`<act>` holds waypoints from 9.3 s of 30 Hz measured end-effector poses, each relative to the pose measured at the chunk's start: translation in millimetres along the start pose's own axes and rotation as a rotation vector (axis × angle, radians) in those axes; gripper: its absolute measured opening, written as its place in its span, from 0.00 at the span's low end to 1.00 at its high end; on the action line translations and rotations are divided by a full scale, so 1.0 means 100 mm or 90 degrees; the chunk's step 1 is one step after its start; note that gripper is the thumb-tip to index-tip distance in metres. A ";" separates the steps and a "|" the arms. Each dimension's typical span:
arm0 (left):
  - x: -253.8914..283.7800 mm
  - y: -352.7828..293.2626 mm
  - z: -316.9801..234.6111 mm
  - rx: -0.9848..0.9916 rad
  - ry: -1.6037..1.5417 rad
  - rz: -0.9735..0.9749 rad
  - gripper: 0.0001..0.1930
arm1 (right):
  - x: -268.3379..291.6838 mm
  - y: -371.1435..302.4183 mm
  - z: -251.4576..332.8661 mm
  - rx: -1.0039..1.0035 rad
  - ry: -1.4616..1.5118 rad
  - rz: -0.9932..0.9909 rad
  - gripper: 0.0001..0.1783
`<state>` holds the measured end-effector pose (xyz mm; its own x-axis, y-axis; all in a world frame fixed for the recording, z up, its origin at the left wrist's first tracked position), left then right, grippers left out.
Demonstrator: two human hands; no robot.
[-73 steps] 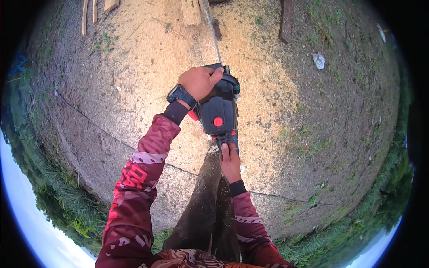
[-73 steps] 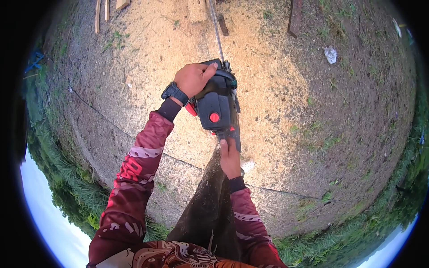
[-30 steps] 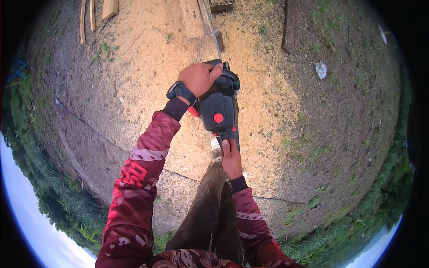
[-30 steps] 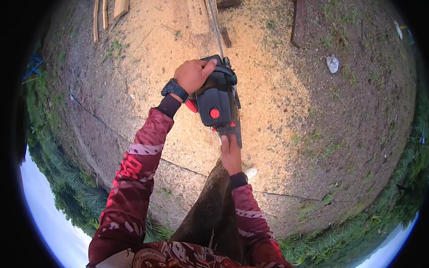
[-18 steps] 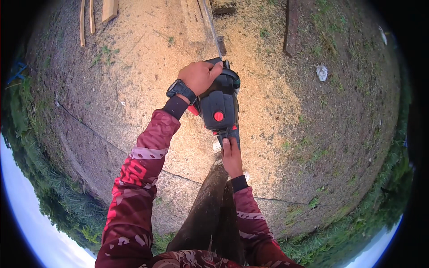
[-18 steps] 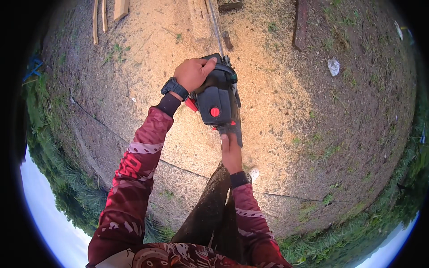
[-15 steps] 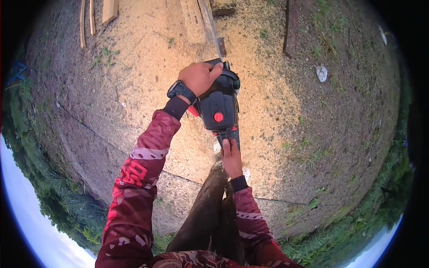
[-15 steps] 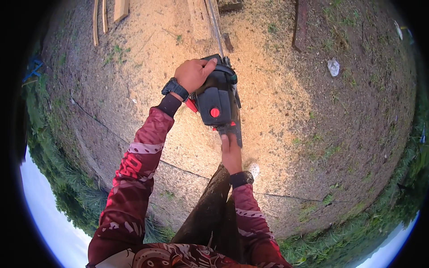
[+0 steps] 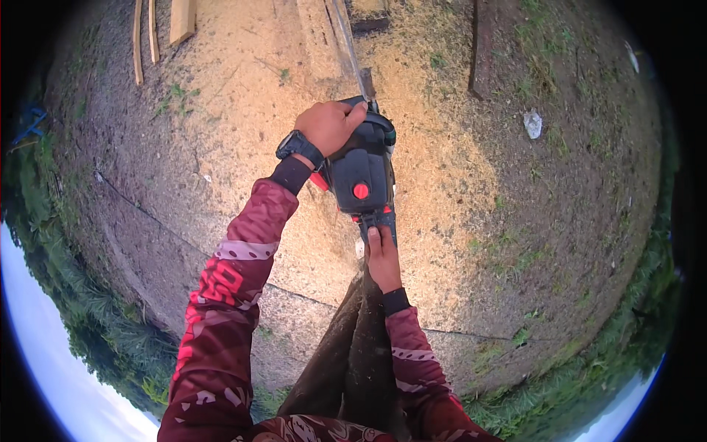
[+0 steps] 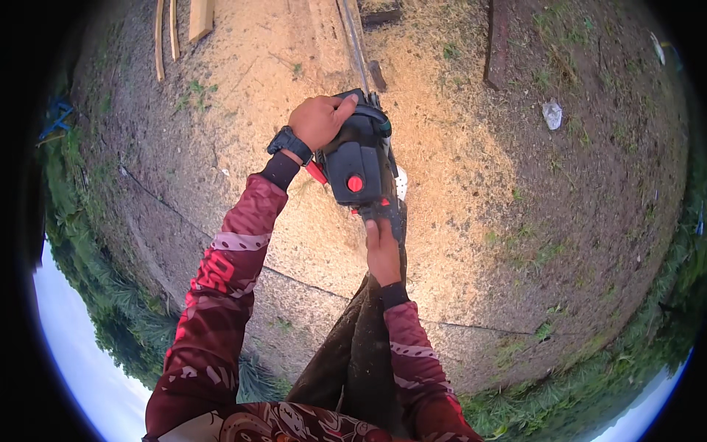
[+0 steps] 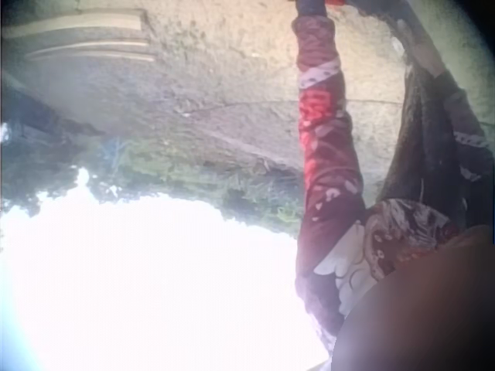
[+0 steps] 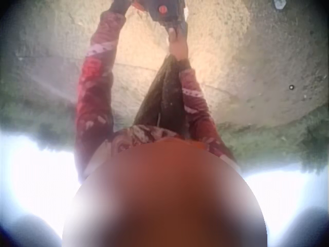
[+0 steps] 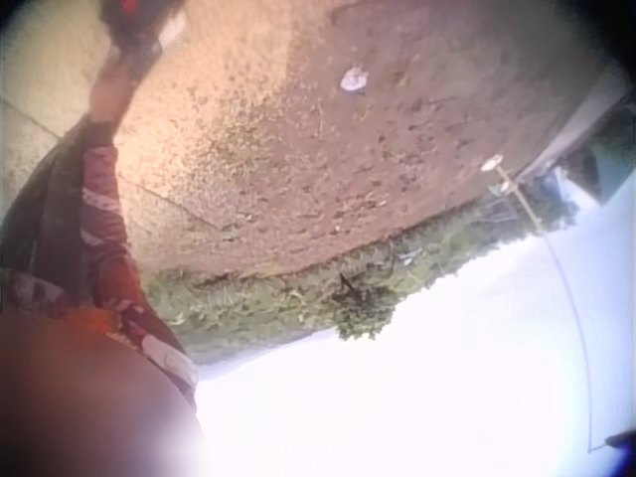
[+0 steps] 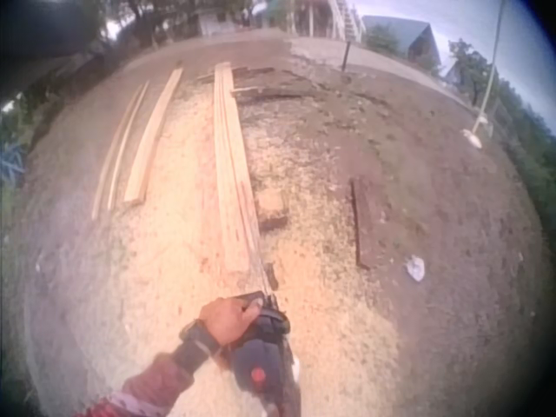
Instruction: The person saws along a length of wood using a chainsaw, stops to move a cut plank, and then resumes sawing the remaining beam.
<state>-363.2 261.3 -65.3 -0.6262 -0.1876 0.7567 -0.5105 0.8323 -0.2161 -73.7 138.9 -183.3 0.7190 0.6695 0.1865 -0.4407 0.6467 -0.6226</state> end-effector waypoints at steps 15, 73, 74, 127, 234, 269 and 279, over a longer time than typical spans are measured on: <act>0.17 0.34 0.01 -0.011 0.022 -0.017 0.31 | -0.07 0.27 0.31 0.001 0.002 -0.003 0.19; 0.91 1.73 0.14 -0.001 0.030 -0.015 0.31 | -0.22 1.28 1.51 0.007 -0.020 0.022 0.24; 0.92 1.74 0.14 0.001 0.034 -0.010 0.31 | -0.23 1.28 1.52 -0.006 -0.012 0.022 0.24; 1.67 3.05 0.20 -0.020 0.044 -0.006 0.31 | -0.52 2.29 2.54 0.003 -0.029 0.005 0.25; 3.07 5.65 0.47 -0.032 0.055 -0.015 0.30 | -0.95 4.27 4.72 -0.055 -0.044 0.051 0.27; 3.62 6.71 0.47 -0.063 0.070 -0.032 0.32 | -1.08 5.06 5.64 0.063 -0.087 -0.061 0.26; 3.68 6.95 0.50 -0.041 0.080 -0.022 0.32 | -1.06 5.30 5.79 0.088 -0.087 -0.063 0.24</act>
<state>-977.8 744.9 32.2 -0.5288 -0.1529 0.8349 -0.4886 0.8592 -0.1521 -694.6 622.2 -92.5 0.6872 0.6377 0.3479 -0.4477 0.7489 -0.4885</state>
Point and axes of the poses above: each hand's wrist, its own y-axis towards the middle knuckle, its own x-axis out of the back of the hand, z = x × y, the point moved 3 cm from there along y, towards the middle knuckle, and after that the axes turned 11 degrees about -y, right-handed, at the moved point
